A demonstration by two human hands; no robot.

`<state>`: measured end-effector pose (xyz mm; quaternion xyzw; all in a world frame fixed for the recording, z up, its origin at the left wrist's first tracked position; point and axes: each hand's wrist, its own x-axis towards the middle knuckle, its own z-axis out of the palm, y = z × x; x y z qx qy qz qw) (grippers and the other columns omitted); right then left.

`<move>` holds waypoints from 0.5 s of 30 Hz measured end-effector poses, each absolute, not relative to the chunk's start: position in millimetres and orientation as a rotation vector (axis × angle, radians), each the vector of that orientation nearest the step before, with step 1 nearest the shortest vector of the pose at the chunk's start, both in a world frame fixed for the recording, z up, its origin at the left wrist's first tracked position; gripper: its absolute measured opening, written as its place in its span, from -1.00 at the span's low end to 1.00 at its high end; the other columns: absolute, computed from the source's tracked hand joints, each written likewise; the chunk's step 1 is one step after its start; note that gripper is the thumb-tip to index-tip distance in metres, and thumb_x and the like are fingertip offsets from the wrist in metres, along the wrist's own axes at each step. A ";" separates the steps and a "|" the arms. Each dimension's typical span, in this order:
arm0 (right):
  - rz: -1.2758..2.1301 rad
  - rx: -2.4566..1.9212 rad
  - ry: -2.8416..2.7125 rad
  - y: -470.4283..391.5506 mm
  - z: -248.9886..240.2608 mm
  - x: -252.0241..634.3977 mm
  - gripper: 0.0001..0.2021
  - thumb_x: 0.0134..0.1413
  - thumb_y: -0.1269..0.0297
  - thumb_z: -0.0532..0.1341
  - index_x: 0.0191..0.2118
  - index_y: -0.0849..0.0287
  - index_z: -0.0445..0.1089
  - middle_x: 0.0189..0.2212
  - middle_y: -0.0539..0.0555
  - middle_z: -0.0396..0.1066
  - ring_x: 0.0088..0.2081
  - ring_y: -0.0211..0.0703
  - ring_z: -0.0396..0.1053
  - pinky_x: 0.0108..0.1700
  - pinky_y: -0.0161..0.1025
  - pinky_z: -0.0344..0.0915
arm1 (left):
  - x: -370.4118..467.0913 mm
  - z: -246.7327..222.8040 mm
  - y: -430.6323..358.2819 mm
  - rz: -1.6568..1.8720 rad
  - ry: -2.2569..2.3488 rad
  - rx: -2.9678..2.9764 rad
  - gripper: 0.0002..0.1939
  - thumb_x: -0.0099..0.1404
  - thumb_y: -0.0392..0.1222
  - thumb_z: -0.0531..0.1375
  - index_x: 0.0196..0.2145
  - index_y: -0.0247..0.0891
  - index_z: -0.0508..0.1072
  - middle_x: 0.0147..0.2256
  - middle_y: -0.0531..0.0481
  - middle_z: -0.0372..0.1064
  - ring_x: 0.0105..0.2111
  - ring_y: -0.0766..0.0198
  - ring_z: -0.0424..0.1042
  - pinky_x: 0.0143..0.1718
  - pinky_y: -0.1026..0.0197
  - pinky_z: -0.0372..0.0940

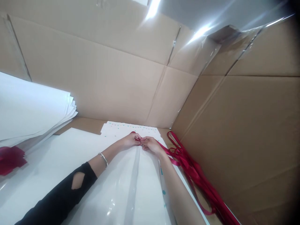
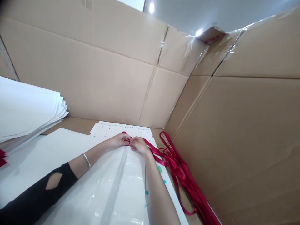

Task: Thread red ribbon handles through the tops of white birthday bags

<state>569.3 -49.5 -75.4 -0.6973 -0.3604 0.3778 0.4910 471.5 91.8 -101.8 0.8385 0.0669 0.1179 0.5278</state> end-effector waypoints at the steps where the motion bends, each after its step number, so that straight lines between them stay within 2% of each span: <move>1: 0.916 -1.694 -0.864 -48.3 -76.6 569.3 -0.89 0.19 0.34 0.16 -0.29 0.30 0.34 -0.52 -0.08 0.31 -0.56 -0.38 0.26 -0.45 -0.36 0.28 | 470.1 -103.2 92.0 0.318 0.192 1.991 -0.76 0.11 -0.20 0.15 -0.27 -0.39 0.38 -0.39 -0.09 0.41 -0.38 0.26 0.40 -0.35 0.28 0.25; 4: 0.935 -1.687 -0.856 -46.0 -78.5 570.2 -0.87 0.19 0.34 0.16 -0.33 0.30 0.34 -0.57 -0.10 0.26 -0.59 -0.40 0.21 -0.50 -0.39 0.23 | 464.9 -101.4 91.5 0.425 0.280 1.992 -0.81 0.16 -0.17 0.10 -0.31 -0.36 0.34 -0.38 -0.08 0.39 -0.42 0.29 0.37 -0.38 0.28 0.23; 6: 0.950 -1.671 -0.859 -45.3 -78.5 571.6 -0.85 0.20 0.34 0.15 -0.37 0.31 0.34 -0.56 -0.09 0.25 -0.59 -0.40 0.20 -0.50 -0.40 0.21 | 461.5 -96.5 87.7 0.466 0.302 2.034 -0.78 0.15 -0.10 0.13 -0.42 -0.34 0.36 -0.40 -0.05 0.37 -0.42 0.28 0.34 -0.38 0.28 0.20; 8: 0.962 -1.655 -0.856 -44.9 -78.5 573.4 -0.84 0.20 0.34 0.14 -0.36 0.31 0.34 -0.55 -0.09 0.26 -0.58 -0.40 0.20 -0.51 -0.40 0.21 | 459.6 -90.9 80.1 0.482 0.307 2.096 -0.76 0.07 -0.07 0.20 -0.55 -0.32 0.36 -0.46 -0.01 0.33 -0.42 0.27 0.31 -0.37 0.28 0.17; 10: 0.971 -1.644 -0.847 -44.5 -79.2 574.8 -0.86 0.20 0.34 0.14 -0.34 0.31 0.34 -0.54 -0.09 0.27 -0.59 -0.41 0.19 -0.51 -0.40 0.20 | 459.7 -86.2 70.8 0.495 0.337 2.152 -0.77 -0.01 -0.12 0.24 -0.64 -0.30 0.34 -0.54 0.02 0.27 -0.42 0.25 0.28 -0.35 0.26 0.13; 12: 0.972 -1.637 -0.833 -44.4 -80.2 575.4 -0.86 0.20 0.33 0.15 -0.34 0.30 0.34 -0.54 -0.09 0.27 -0.59 -0.40 0.19 -0.50 -0.39 0.21 | 461.4 -83.8 63.4 0.502 0.378 2.178 -0.80 -0.01 -0.17 0.22 -0.67 -0.29 0.33 -0.58 0.03 0.23 -0.42 0.23 0.26 -0.33 0.25 0.11; 15: 0.965 -1.630 -0.802 -45.4 -80.1 574.0 -0.85 0.20 0.32 0.15 -0.36 0.30 0.33 -0.55 -0.09 0.26 -0.58 -0.39 0.20 -0.48 -0.38 0.22 | 464.1 -84.9 61.9 0.473 0.384 2.165 -0.80 0.08 -0.15 0.15 -0.61 -0.30 0.38 -0.56 0.02 0.27 -0.43 0.24 0.26 -0.34 0.26 0.10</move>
